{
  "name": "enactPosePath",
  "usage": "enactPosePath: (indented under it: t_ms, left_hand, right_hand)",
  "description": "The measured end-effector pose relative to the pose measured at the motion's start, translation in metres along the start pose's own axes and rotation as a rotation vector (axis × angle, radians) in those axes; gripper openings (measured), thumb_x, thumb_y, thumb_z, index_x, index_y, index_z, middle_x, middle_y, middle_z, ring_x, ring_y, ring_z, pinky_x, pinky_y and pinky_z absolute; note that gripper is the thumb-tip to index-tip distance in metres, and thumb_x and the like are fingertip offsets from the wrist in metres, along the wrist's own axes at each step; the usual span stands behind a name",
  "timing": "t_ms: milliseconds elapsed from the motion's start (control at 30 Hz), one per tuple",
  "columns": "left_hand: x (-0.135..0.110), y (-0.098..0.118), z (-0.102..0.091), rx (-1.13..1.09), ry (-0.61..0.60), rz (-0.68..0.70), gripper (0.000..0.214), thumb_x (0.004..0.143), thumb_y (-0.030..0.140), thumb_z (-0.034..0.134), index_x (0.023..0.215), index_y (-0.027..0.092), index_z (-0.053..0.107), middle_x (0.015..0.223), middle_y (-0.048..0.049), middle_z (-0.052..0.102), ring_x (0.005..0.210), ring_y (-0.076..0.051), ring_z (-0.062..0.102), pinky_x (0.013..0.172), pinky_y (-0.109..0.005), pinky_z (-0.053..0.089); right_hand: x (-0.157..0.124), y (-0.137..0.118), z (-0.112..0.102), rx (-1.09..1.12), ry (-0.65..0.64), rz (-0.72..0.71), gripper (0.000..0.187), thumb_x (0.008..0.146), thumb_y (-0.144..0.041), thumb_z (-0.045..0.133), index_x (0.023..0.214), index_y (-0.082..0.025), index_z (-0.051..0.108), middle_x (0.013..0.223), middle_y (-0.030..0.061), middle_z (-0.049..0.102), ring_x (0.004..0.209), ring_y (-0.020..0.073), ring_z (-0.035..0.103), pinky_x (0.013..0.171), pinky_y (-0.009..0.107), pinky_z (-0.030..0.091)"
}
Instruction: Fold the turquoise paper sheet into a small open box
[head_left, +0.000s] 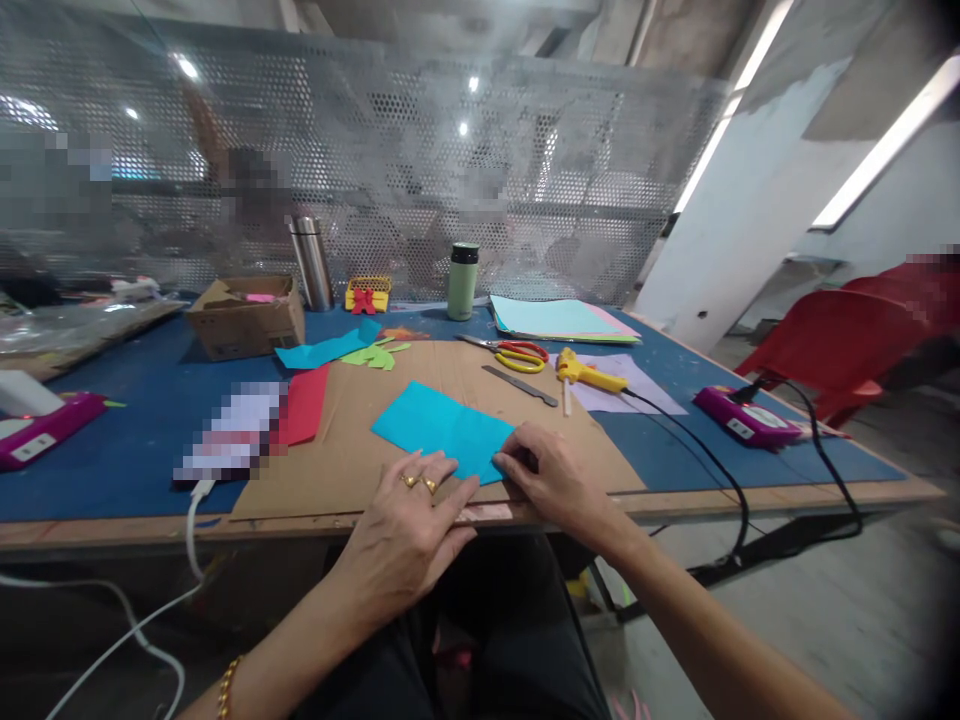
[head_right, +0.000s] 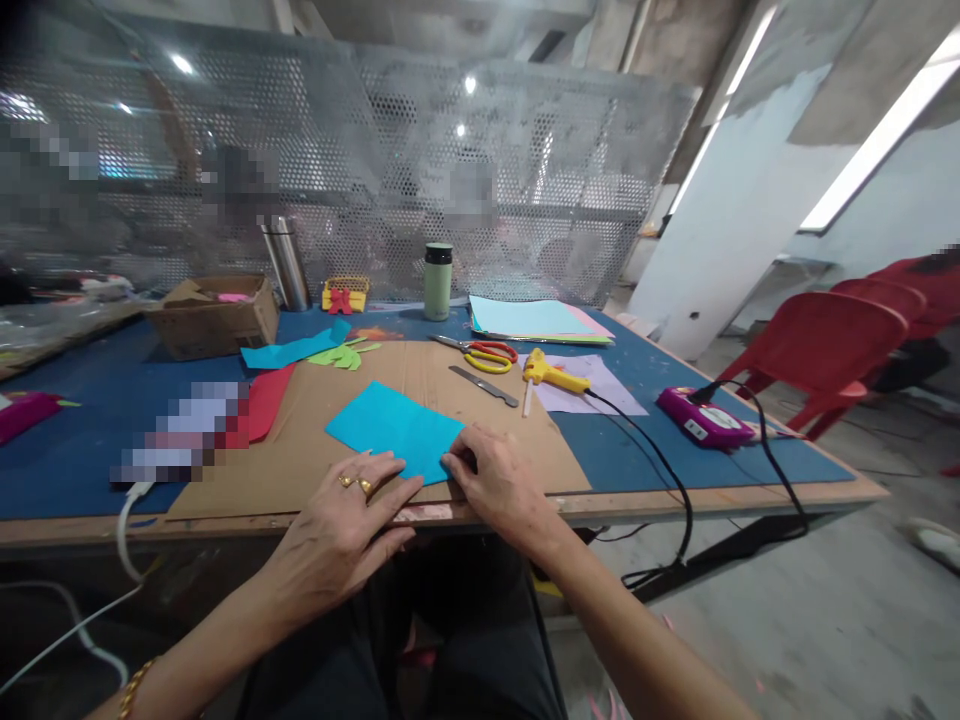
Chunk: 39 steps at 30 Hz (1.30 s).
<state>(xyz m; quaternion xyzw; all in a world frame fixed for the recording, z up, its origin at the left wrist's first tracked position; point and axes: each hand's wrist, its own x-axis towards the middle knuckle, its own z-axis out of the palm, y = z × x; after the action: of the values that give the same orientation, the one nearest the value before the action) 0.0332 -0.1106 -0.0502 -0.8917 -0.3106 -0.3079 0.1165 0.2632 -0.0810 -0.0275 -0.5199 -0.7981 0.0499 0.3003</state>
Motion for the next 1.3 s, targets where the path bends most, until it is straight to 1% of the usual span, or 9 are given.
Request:
enactPosePath:
  t_ms: [233,333,500,633,767,933,1133,1300]
  left_hand:
    - [-0.0007,0.0003,0.0009,-0.011,-0.012,-0.017,0.041,0.094,0.030,0.057,0.133,0.016,0.056,0.126,-0.0159,0.061,0.122,-0.031,0.054,0.105,-0.055,0.044]
    - [-0.0007,0.0007,0.0020,-0.011,-0.026,-0.028,0.042,0.095,0.031,0.057,0.133,0.016,0.056,0.127,-0.0154,0.061,0.122,-0.031,0.054,0.106,-0.054,0.043]
    - [0.0029,0.0029,0.0027,0.021,-0.044,-0.034,0.052,0.094,0.036,0.058,0.142,0.018,0.050,0.125,-0.0161,0.060,0.120,-0.032,0.054,0.103,-0.055,0.043]
    - [0.0064,0.0053,0.0021,0.052,-0.054,-0.041,0.049,0.093,0.042,0.058,0.137,0.022,0.056,0.121,-0.0161,0.061,0.114,-0.034,0.054,0.098,-0.056,0.046]
    - [0.0060,0.0053,0.0028,0.044,-0.045,-0.049,0.046,0.093,0.040,0.058,0.136,0.024,0.057,0.121,-0.0148,0.060,0.115,-0.033,0.053,0.098,-0.055,0.045]
    - [0.0038,0.0045,0.0035,0.047,-0.040,-0.033,0.046,0.093,0.039,0.058,0.137,0.023,0.057,0.122,-0.0148,0.060,0.117,-0.032,0.052,0.101,-0.055,0.044]
    - [0.0046,0.0051,0.0034,0.035,-0.049,-0.036,0.046,0.093,0.038,0.059,0.137,0.023,0.057,0.123,-0.0150,0.060,0.117,-0.032,0.053,0.102,-0.055,0.043]
    - [0.0043,0.0052,0.0039,0.043,-0.029,-0.027,0.046,0.093,0.037,0.059,0.136,0.022,0.057,0.122,-0.0155,0.060,0.116,-0.032,0.054,0.101,-0.056,0.044]
  right_hand:
    - [-0.0004,0.0014,0.0023,-0.030,0.005,0.007,0.014,0.090,-0.027,0.060,0.078,-0.020,0.060,0.074,0.0019,0.063,0.069,0.0163,0.055,0.062,0.029,0.037]
    - [-0.0007,0.0016,0.0029,-0.050,0.009,0.001,0.014,0.090,-0.028,0.059,0.078,-0.020,0.059,0.075,0.0020,0.063,0.071,0.0167,0.056,0.064,0.029,0.037]
    - [-0.0007,0.0016,0.0028,-0.054,-0.007,0.016,0.012,0.089,-0.026,0.062,0.079,-0.020,0.058,0.076,0.0015,0.063,0.071,0.0167,0.056,0.064,0.029,0.036]
    - [-0.0005,0.0009,0.0020,-0.027,-0.006,0.026,0.013,0.089,-0.025,0.063,0.078,-0.020,0.060,0.075,0.0015,0.063,0.071,0.0166,0.055,0.063,0.028,0.035]
    - [-0.0009,0.0006,0.0017,-0.008,0.008,0.050,0.012,0.088,-0.027,0.064,0.078,-0.020,0.063,0.072,0.0010,0.063,0.070,0.0166,0.056,0.062,0.028,0.036]
    - [-0.0018,0.0024,0.0014,-0.007,0.023,0.073,0.017,0.088,-0.032,0.065,0.076,-0.021,0.063,0.071,0.0015,0.064,0.068,0.0168,0.056,0.061,0.029,0.036]
    - [-0.0030,0.0044,0.0009,0.000,0.006,0.079,0.017,0.091,-0.030,0.060,0.078,-0.020,0.062,0.075,0.0021,0.065,0.069,0.0167,0.056,0.063,0.030,0.036]
    - [-0.0025,0.0020,0.0004,-0.011,0.004,0.093,0.017,0.091,-0.030,0.060,0.078,-0.020,0.061,0.076,0.0021,0.064,0.068,0.0166,0.055,0.063,0.030,0.036]
